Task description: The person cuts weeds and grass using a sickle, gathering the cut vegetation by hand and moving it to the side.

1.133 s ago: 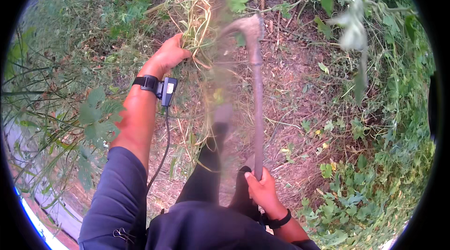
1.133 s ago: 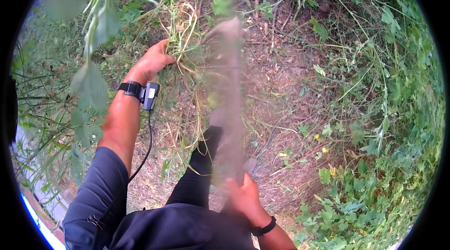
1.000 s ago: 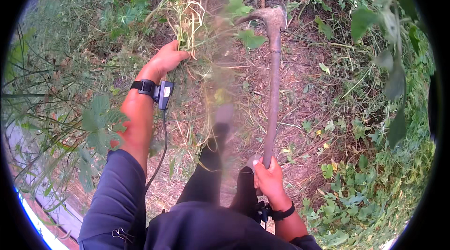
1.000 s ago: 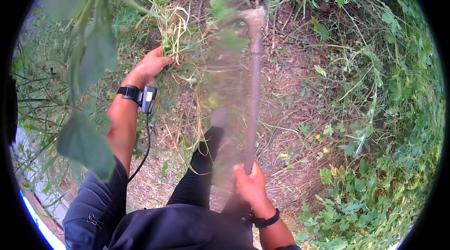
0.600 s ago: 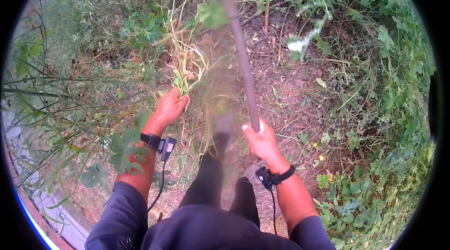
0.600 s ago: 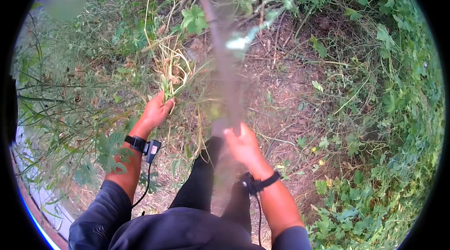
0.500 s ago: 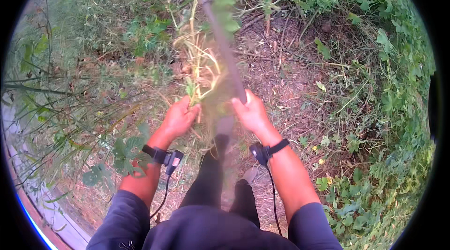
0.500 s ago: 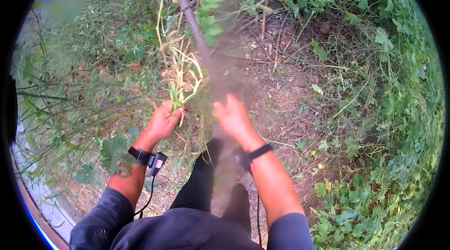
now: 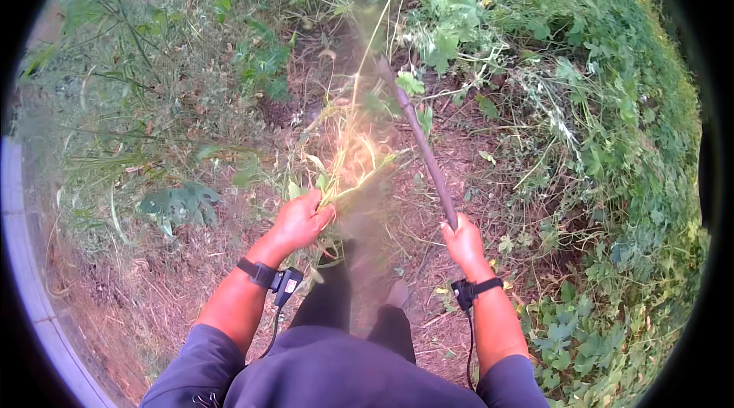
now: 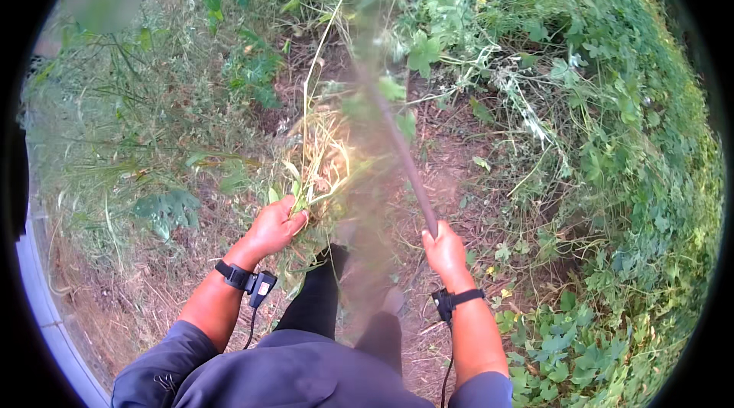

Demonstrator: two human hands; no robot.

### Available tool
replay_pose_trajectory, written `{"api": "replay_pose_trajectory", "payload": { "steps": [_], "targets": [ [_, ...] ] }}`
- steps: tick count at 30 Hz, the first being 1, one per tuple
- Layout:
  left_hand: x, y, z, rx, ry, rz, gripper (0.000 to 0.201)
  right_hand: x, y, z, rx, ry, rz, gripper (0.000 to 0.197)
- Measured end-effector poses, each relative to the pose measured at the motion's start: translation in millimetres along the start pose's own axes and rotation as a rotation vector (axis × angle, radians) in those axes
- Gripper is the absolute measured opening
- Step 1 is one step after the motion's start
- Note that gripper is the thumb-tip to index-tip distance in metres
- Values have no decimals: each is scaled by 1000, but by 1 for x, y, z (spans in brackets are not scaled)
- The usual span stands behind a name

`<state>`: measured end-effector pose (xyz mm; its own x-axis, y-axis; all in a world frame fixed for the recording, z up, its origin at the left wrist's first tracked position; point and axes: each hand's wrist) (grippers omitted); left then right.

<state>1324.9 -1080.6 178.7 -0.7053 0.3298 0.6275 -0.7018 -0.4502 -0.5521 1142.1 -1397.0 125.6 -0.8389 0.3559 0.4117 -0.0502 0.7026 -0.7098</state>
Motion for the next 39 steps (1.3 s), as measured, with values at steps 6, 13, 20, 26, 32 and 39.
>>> {"api": "replay_pose_trajectory", "payload": {
  "steps": [6, 13, 20, 26, 32, 39],
  "targets": [
    [116, 57, -11, 77, 104, -37, 28, 155, -14, 39, -215, 20, -47, 30],
    [248, 76, -10, -53, 71, 34, 24, 326, -47, 63, -437, 107, -111, 26],
    [350, 68, -33, -115, 114, -49, 27, 505, -57, 88, -450, 286, -91, 23],
    [377, 78, -74, -191, 162, -135, 28, 586, -4, 85, -350, 217, 45, 21],
    [456, 79, -159, -81, 76, -70, 30, 597, 47, 56, -336, 136, 20, 24],
    [582, 127, -261, 31, 47, 97, 31, 671, 83, 66, -246, -49, -123, 31]
  ]
}}
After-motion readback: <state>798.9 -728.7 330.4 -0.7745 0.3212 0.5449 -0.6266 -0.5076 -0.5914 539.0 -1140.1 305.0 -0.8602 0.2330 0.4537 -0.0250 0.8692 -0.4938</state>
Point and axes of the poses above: each hand's wrist, its own x-axis away from the middle knuckle, its own y-axis out of the palm, z = x × y, and after that the axes turned 12 degrees about -y, right-handed
